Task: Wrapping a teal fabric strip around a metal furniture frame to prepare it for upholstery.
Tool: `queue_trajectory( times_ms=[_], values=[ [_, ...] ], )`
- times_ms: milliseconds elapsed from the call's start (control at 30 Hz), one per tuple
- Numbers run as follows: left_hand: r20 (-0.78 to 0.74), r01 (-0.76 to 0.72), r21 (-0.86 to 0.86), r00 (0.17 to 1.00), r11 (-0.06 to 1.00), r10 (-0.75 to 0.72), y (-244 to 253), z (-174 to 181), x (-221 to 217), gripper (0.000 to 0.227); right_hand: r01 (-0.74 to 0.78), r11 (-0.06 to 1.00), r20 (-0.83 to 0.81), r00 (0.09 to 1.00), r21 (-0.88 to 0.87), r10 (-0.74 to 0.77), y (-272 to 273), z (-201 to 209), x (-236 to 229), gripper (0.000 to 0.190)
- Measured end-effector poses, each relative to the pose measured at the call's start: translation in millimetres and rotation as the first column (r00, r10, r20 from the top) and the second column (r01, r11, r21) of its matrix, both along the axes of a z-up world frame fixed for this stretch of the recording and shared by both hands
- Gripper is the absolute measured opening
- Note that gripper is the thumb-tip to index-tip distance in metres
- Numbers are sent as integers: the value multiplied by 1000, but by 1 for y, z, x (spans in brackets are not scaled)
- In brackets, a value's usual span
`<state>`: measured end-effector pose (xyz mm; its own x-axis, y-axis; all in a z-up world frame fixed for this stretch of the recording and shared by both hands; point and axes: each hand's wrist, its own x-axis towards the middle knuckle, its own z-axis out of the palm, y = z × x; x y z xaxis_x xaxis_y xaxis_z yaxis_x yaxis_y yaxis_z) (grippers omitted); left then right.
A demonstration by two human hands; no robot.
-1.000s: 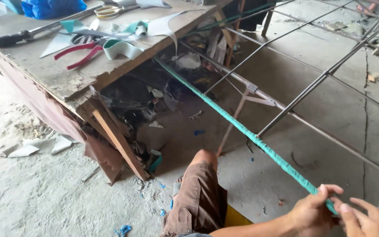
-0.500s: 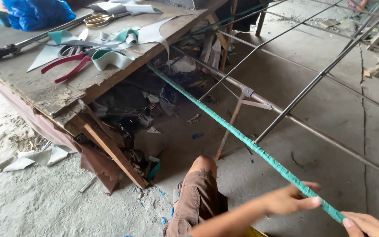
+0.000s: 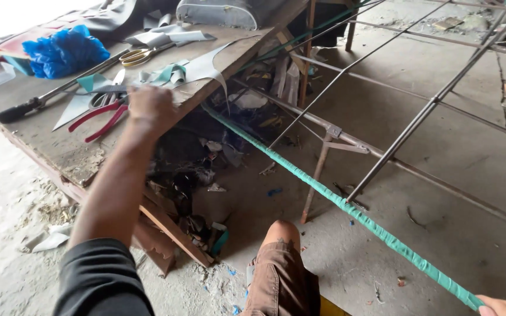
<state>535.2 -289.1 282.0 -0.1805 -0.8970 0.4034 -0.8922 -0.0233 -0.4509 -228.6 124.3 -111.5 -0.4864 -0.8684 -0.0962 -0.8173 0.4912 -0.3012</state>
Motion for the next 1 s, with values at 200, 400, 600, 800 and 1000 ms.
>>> queue_trajectory(
  times_ms=[200, 400, 600, 800, 1000],
  values=[
    [-480, 153, -238, 840, 959, -253, -45, 48, 103, 20, -39, 986, -190, 982, -159, 8, 30, 100, 89, 37],
    [-681, 71, -697, 247, 714, -689, 42, 124, 75, 30, -68, 987, 295, 949, -143, 108, 5, 42, 33, 58],
    [-578, 494, -595, 284, 634, -765, 186, 98, -65, 25, 1, 781, 30, 999, -624, 23, 16, 106, 99, 19],
    [-909, 954, -145, -24, 262, -416, 302, -31, -226, 33, 148, 988, -162, 977, 38, -140, 42, 271, 189, 37],
    [-843, 995, -77, -101, 68, 528, 356, -186, -382, 14, 244, 960, 99, 961, 138, -259, 40, 312, 205, 36]
  ],
)
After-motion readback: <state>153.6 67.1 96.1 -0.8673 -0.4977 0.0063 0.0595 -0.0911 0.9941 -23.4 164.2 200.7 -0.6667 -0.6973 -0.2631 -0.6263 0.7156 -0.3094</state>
